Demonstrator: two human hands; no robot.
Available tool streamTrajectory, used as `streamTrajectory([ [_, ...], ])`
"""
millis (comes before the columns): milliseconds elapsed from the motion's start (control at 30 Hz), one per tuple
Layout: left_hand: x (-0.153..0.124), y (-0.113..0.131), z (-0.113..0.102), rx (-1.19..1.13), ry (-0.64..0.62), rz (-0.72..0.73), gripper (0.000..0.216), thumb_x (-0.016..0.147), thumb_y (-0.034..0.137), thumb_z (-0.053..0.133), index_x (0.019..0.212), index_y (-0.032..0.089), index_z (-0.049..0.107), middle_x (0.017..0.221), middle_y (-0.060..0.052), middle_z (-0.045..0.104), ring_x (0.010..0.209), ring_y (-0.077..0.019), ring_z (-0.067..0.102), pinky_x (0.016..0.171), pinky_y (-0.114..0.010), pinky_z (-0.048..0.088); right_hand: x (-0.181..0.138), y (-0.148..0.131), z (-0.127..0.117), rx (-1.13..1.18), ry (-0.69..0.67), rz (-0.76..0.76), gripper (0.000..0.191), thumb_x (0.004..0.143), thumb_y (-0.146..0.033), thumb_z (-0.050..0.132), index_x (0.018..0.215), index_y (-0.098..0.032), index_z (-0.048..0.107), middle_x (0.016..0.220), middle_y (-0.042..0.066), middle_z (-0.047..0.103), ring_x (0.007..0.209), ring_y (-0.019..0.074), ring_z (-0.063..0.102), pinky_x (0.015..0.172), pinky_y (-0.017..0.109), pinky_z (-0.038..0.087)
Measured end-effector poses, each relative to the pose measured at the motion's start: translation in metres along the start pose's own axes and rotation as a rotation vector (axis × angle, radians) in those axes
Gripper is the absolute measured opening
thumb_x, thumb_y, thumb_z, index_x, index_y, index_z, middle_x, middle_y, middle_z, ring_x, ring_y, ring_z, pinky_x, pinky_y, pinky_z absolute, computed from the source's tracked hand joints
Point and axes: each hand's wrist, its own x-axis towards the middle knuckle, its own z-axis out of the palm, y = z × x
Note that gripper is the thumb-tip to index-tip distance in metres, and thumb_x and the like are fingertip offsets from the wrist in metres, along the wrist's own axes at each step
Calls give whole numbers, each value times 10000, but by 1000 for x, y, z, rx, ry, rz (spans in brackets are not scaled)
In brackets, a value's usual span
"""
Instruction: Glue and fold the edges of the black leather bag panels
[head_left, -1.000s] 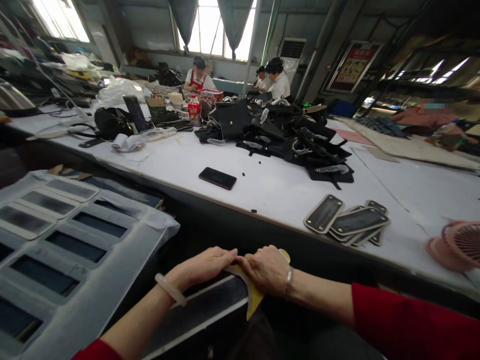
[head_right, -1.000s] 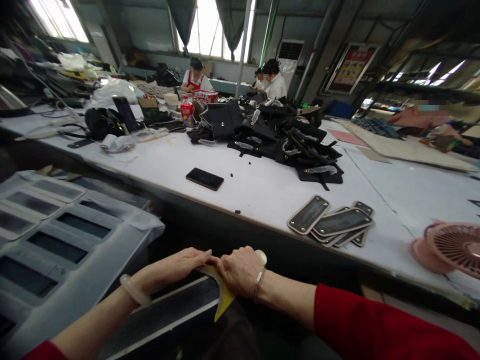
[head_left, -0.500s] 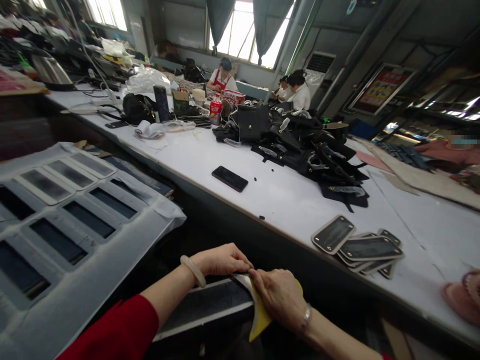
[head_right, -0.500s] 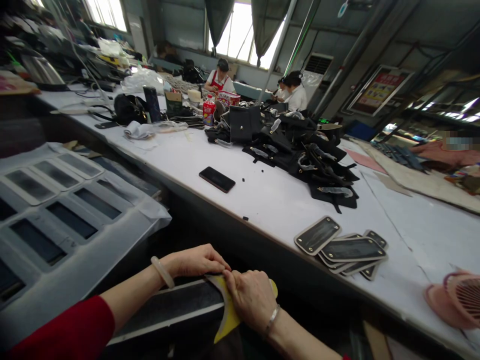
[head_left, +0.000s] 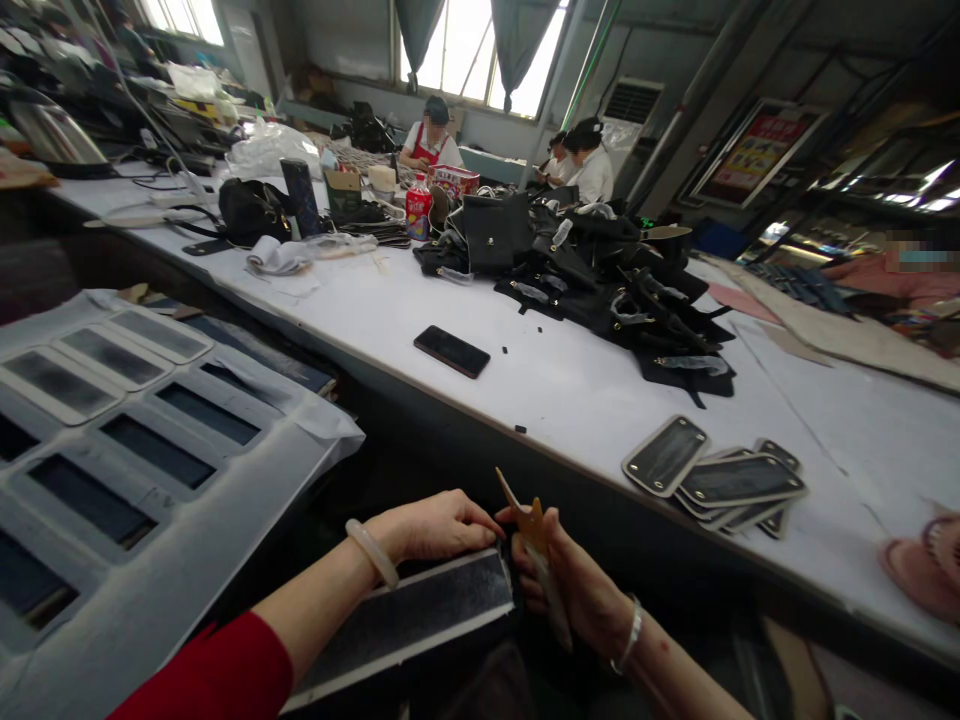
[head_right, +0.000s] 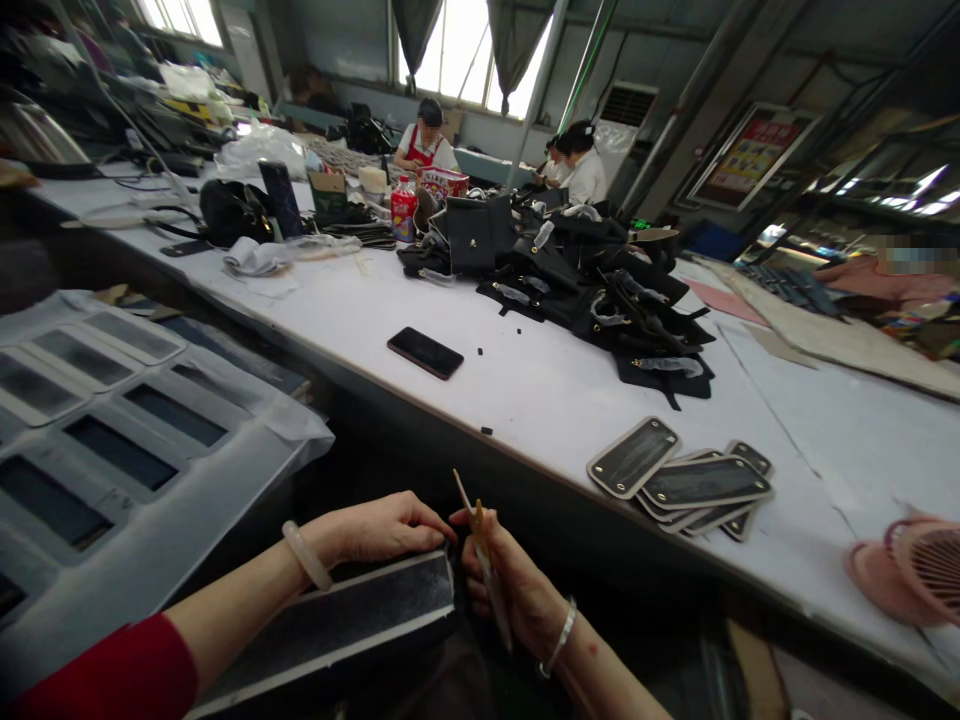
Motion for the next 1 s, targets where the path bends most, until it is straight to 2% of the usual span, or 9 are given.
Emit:
streamTrajectory([
  [100,2,1,-2,2,-11,-3,314,759,284,511,852,146,778,549,45,447,528,-110,352,497,-238,296,11,2,5,-39,68,-22,669,673,-587,787,1149,-234,477,650,-98,422,480,49,322,481,197,244],
  [200,4,1,-3,-7,-24,-4,271,752,297,517,727,148,742,539,48,398,524,-107,325,488,-248,272,18,6,7,-58,112,-35,655,638,-443,826,1143,-217,476,685,-77,495,526,71,419,511,205,313],
  [333,6,0,-3,-10,-39,-2,299,734,265,494,792,145,761,547,46,409,523,-108,327,491,-251,276,19,9,7,-74,93,-46,617,647,-441,797,1127,-200,494,740,-48,536,590,97,480,557,228,372],
  [500,6,2,-6,31,-62,12,330,718,243,499,859,146,781,562,38,465,542,-112,381,507,-234,320,18,10,4,-155,61,-73,556,701,-463,764,1124,-189,530,751,-38,523,627,110,488,591,245,385],
  [567,5,4,-7,60,-57,13,317,727,245,501,849,156,779,585,25,530,561,-126,432,520,-234,345,19,8,2,-222,56,-91,542,717,-485,761,1113,-178,555,737,-37,515,621,111,467,581,246,371],
  [667,4,6,-6,101,-29,23,316,760,249,491,907,192,764,728,-7,672,651,-168,552,582,-243,402,21,3,1,-334,67,-140,473,704,-489,783,1003,-164,614,727,-35,510,647,118,445,595,251,362],
  [767,5,7,-5,128,-2,39,322,782,238,485,975,213,742,865,-27,732,752,-198,622,675,-260,447,24,-2,4,-407,110,-212,405,700,-468,782,942,-178,638,779,-23,544,723,141,465,671,271,391],
  [867,5,8,-4,156,16,38,311,772,225,493,959,201,740,865,-36,742,771,-209,642,682,-265,460,25,0,9,-437,184,-280,383,716,-466,763,962,-197,646,783,-21,560,771,165,496,729,291,412],
  [1000,-2,8,-2,186,38,26,341,830,266,476,1019,184,747,927,-48,759,834,-217,666,707,-268,479,20,19,14,-393,299,-323,491,729,-548,738,1029,-177,626,736,-14,562,703,173,524,668,301,432],
])
